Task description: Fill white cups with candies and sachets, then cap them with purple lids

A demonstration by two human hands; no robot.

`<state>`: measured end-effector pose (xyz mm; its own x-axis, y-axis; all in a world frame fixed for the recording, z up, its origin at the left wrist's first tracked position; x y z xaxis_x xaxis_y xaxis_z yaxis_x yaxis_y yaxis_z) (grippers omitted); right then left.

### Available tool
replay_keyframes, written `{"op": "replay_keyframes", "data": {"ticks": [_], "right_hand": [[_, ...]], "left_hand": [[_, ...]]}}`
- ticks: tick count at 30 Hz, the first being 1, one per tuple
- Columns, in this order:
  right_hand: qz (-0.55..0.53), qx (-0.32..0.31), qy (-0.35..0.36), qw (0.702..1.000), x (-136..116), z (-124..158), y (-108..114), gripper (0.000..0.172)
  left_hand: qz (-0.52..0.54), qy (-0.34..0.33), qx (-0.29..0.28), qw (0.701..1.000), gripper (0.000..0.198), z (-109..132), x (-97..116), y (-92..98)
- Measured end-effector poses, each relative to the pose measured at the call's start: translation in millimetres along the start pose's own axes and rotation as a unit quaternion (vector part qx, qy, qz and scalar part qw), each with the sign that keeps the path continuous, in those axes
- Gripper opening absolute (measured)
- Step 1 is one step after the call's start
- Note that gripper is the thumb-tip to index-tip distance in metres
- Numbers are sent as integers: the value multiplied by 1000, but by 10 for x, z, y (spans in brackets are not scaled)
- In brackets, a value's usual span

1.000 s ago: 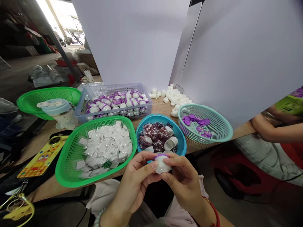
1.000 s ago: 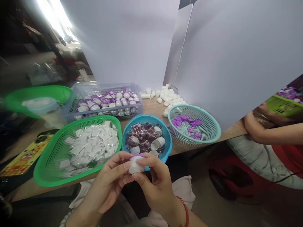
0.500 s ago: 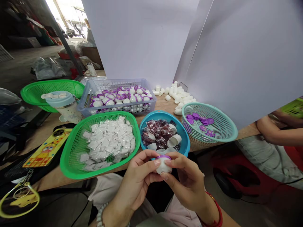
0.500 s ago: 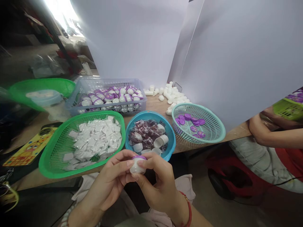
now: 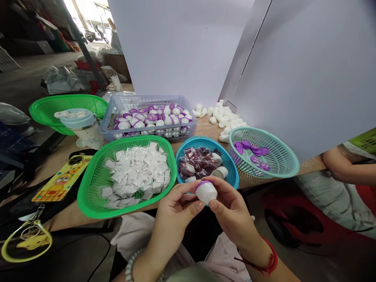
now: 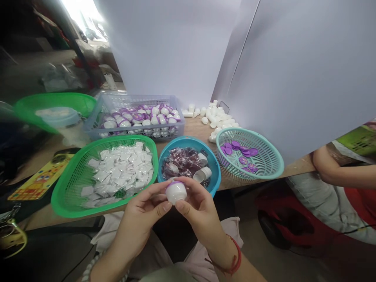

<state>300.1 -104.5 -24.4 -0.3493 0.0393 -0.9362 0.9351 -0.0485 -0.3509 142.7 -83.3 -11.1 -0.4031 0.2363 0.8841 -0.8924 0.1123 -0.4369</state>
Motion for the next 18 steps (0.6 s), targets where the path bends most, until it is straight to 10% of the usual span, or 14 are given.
{"op": "replay_keyframes", "data": {"ticks": [18], "right_hand": [[-98,21,29,995,93,54,-237,54]], "left_hand": [[123,72,19,990,36,68,-68,-141]]}}
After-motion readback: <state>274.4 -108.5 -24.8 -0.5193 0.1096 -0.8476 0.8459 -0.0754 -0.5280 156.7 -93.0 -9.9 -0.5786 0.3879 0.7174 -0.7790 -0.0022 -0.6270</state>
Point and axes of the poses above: each hand's wrist, its own z-axis away from the middle knuckle, its own y-axis out of the back of the hand, x = y × z, the point moved 1 cm from there along -z, towards the middle knuckle, and after that the axes turned 1 degree about x, right-handed, at the moved point
